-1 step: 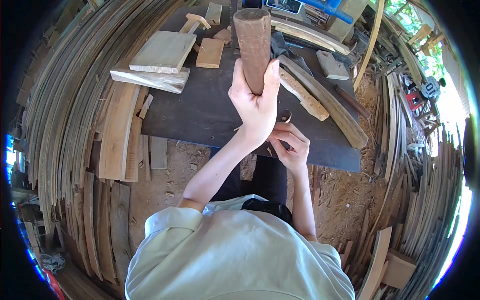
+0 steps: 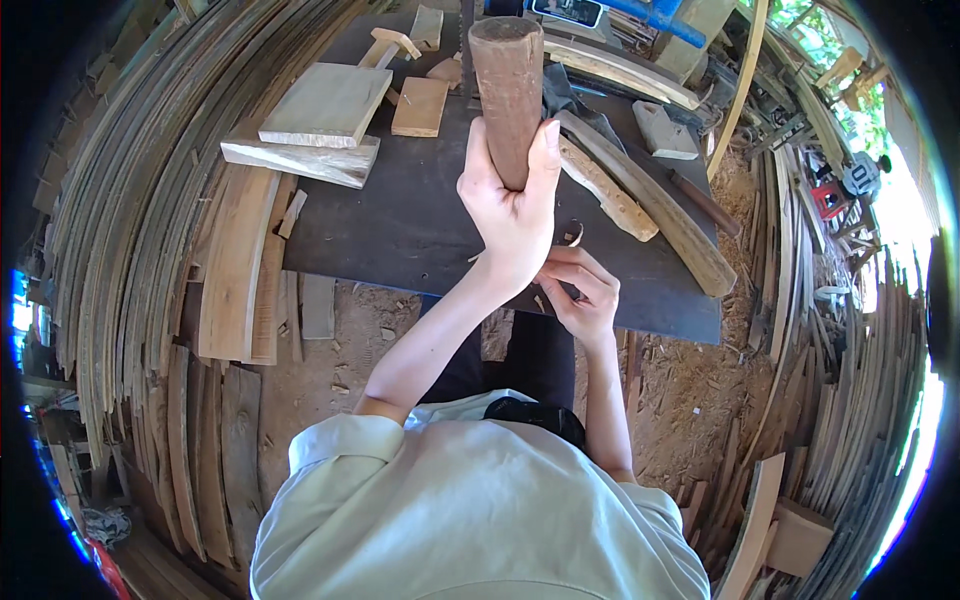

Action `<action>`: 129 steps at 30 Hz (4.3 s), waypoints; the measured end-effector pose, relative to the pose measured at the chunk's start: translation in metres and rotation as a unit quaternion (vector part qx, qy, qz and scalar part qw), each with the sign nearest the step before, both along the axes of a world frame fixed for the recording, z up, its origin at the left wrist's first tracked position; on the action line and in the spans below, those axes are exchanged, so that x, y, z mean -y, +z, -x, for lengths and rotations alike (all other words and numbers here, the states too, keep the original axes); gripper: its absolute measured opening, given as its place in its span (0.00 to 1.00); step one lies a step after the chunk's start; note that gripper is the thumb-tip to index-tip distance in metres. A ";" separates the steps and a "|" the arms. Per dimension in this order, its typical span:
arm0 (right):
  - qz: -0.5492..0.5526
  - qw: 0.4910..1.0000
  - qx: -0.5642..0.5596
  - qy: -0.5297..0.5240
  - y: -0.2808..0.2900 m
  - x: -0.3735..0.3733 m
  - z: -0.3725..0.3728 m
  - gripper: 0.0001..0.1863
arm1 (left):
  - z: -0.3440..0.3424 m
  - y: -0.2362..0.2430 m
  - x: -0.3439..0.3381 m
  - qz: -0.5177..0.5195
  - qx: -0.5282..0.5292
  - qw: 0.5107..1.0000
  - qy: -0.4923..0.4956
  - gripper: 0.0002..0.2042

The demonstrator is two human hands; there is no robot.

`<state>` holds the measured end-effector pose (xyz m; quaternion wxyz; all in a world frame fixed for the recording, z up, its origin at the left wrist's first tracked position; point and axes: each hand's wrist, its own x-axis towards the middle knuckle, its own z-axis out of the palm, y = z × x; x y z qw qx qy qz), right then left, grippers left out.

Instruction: The person uses a chisel and a wooden mallet to carve a small rectangular piece of wood on a workbench. They repeatedly strike the chisel to remove wood shavings, occasionally pausing to inspect the piece or clear debris. The task involves precise manual shaping of the wood.

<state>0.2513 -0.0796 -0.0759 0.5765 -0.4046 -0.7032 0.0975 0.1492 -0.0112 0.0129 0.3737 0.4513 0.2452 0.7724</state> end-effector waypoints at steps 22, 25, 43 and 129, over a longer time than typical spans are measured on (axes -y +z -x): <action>-0.013 0.999 0.033 -0.021 0.017 0.005 0.010 0.06 | 0.004 -0.017 -0.005 -0.036 -0.024 0.999 0.018 0.12; -0.020 0.998 0.047 -0.030 0.023 0.002 0.009 0.07 | 0.001 -0.004 -0.005 -0.079 -0.006 0.996 0.032 0.13; -0.025 0.997 0.064 -0.035 0.030 0.001 0.011 0.06 | 0.006 -0.015 -0.006 -0.096 -0.027 0.995 0.024 0.13; 0.008 0.998 -0.024 -0.060 0.004 -0.004 0.009 0.08 | -0.010 -0.032 -0.018 0.003 -0.003 0.999 0.052 0.13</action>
